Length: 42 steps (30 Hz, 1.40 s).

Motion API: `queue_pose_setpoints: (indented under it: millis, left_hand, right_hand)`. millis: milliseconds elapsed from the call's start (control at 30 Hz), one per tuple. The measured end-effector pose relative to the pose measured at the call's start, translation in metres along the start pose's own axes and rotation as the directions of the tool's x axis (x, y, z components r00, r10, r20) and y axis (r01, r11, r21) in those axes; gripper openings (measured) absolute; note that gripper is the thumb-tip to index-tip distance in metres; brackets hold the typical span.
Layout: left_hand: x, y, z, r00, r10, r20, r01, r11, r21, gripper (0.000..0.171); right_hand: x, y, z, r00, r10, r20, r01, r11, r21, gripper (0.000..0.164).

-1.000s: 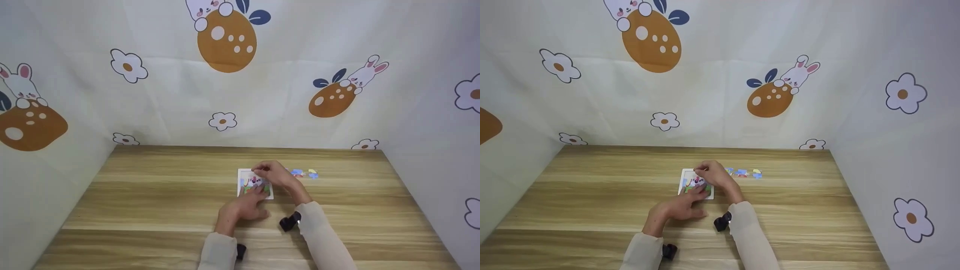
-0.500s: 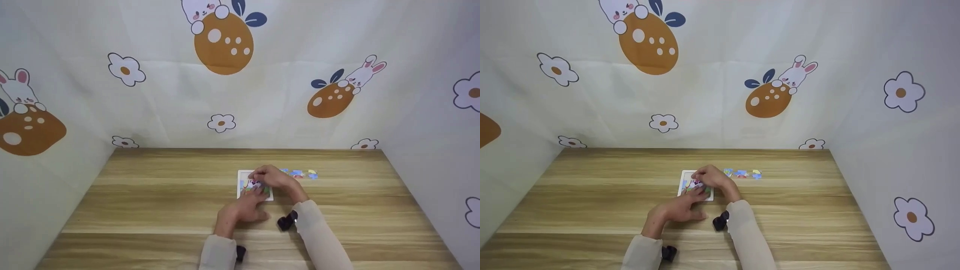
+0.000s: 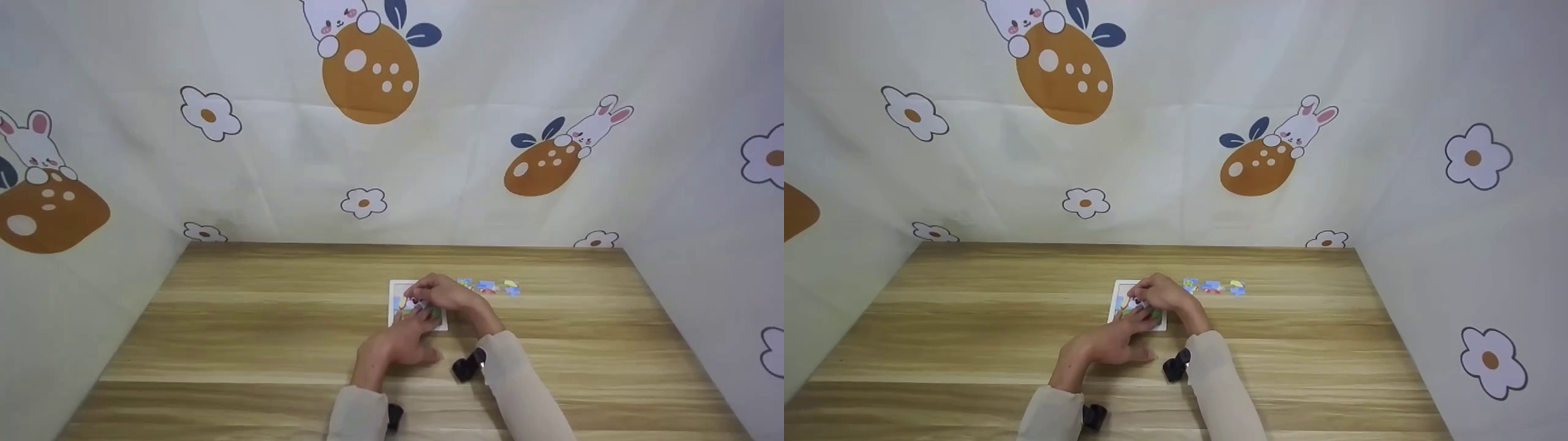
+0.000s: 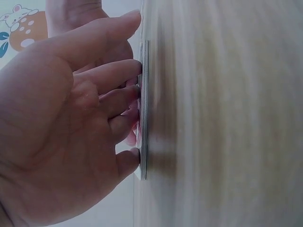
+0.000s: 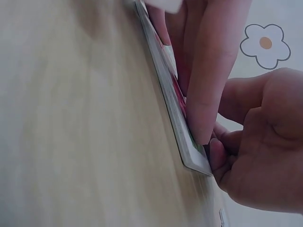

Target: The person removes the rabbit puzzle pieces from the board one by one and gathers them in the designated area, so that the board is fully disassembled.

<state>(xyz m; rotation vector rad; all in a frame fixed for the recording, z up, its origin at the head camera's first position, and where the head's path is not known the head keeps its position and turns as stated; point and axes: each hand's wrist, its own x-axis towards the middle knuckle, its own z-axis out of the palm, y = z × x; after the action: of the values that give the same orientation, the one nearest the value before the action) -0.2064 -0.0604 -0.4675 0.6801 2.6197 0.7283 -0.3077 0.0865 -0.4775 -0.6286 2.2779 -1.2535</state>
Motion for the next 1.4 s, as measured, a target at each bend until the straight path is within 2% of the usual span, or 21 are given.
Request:
queue_pose_setpoints:
  millis: [167, 300, 533, 800, 1167, 1400]
  left_hand:
    - [0.000, 0.000, 0.000, 1.000, 0.007, -0.006, -0.007, 1.000, 0.010, 0.068]
    - [0.001, 0.000, 0.000, 1.000, 0.000, 0.008, 0.000, 1.000, 0.013, 0.069]
    - [0.000, -0.001, -0.001, 0.998, -0.040, 0.045, 0.041, 0.999, -0.032, 0.069]
    - [0.001, -0.001, -0.001, 0.999, -0.019, 0.036, 0.019, 1.000, -0.011, 0.068]
    - [0.001, -0.002, -0.002, 1.000, -0.004, 0.028, 0.004, 1.000, 0.000, 0.068]
    - [-0.001, -0.002, -0.001, 0.999, -0.024, 0.040, 0.025, 0.999, -0.038, 0.068]
  right_hand:
    - [0.000, 0.004, -0.002, 1.000, 0.018, -0.017, -0.017, 0.998, 0.065, 0.029]
    - [0.000, 0.006, -0.003, 0.999, 0.032, -0.019, -0.031, 0.997, 0.069, 0.026]
    - [-0.002, 0.004, -0.001, 0.999, 0.019, -0.042, -0.015, 0.996, 0.088, 0.018]
    - [-0.001, 0.001, 0.008, 0.987, 0.077, -0.141, -0.050, 0.981, 0.186, 0.010]
    - [0.000, -0.003, 0.012, 0.977, 0.103, -0.186, -0.072, 0.984, 0.165, 0.007]
    - [-0.001, -0.003, 0.013, 0.976, 0.084, -0.199, -0.055, 0.988, 0.145, 0.007]
